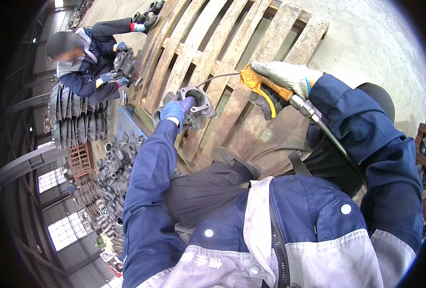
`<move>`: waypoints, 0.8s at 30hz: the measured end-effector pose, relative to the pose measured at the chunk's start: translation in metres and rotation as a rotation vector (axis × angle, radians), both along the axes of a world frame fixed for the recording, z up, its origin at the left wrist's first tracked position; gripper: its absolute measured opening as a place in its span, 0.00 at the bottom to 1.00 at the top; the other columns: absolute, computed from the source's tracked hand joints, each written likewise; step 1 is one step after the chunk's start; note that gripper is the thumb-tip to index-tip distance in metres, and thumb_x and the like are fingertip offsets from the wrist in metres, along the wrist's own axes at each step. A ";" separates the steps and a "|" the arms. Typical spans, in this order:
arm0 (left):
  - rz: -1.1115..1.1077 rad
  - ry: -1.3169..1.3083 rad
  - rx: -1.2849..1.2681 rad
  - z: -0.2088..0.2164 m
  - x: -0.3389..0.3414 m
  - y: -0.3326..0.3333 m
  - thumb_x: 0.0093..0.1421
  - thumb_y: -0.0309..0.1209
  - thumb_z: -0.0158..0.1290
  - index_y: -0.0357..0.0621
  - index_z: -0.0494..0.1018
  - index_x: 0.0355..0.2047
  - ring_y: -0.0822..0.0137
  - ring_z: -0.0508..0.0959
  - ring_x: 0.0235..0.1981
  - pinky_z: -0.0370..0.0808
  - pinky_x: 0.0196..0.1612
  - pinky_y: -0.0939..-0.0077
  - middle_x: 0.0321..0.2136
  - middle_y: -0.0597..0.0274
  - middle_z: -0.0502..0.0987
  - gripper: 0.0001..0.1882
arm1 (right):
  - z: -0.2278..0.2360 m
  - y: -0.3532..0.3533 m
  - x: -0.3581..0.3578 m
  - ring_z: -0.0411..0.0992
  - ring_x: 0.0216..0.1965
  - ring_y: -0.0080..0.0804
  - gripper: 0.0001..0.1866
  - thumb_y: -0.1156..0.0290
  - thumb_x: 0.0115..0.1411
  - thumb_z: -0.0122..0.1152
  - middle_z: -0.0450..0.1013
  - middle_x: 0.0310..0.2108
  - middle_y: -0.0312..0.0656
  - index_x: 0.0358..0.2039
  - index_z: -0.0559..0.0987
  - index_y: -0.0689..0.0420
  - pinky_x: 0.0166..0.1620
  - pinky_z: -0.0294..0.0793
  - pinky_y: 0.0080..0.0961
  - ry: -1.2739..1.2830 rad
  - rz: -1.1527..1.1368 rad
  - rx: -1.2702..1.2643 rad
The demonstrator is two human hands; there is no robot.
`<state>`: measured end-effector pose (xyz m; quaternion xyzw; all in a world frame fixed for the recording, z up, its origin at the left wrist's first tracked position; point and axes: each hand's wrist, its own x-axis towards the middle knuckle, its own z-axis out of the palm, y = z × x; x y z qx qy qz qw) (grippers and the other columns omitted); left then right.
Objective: The person sits on a wooden pallet and uses a handheld air nozzle to blow air into and around dark metal castings. They rotate each casting to access different surfaces, then place cleaned pieces into a nearby metal rack.
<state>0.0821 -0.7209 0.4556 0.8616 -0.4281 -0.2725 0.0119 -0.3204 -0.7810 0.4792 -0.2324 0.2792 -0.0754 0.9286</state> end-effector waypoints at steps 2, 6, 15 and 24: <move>0.004 -0.006 0.009 0.005 -0.006 0.000 0.52 0.50 0.56 0.41 0.75 0.53 0.50 0.80 0.47 0.74 0.50 0.63 0.45 0.47 0.81 0.33 | 0.001 0.001 0.001 0.80 0.26 0.36 0.30 0.41 0.67 0.49 0.79 0.30 0.49 0.42 0.77 0.60 0.30 0.85 0.33 0.008 -0.010 0.004; 0.054 0.073 0.019 0.011 -0.010 0.000 0.51 0.50 0.56 0.41 0.76 0.53 0.50 0.80 0.47 0.74 0.50 0.63 0.45 0.46 0.81 0.33 | 0.010 0.003 0.000 0.80 0.25 0.34 0.29 0.43 0.67 0.50 0.79 0.29 0.49 0.41 0.77 0.61 0.30 0.85 0.31 0.058 -0.018 0.015; -0.009 0.035 -0.011 0.007 -0.011 -0.007 0.54 0.45 0.58 0.44 0.74 0.51 0.64 0.78 0.25 0.77 0.26 0.65 0.29 0.57 0.79 0.27 | 0.046 -0.001 -0.023 0.80 0.21 0.36 0.32 0.41 0.68 0.46 0.78 0.26 0.52 0.38 0.76 0.65 0.24 0.85 0.31 0.088 -0.132 -0.170; 0.154 0.089 0.043 0.049 -0.063 -0.006 0.51 0.46 0.57 0.43 0.74 0.53 0.61 0.80 0.31 0.78 0.34 0.63 0.35 0.52 0.80 0.31 | 0.035 -0.004 -0.017 0.82 0.29 0.40 0.32 0.42 0.67 0.51 0.79 0.34 0.55 0.45 0.76 0.65 0.33 0.87 0.36 0.018 -0.057 -0.075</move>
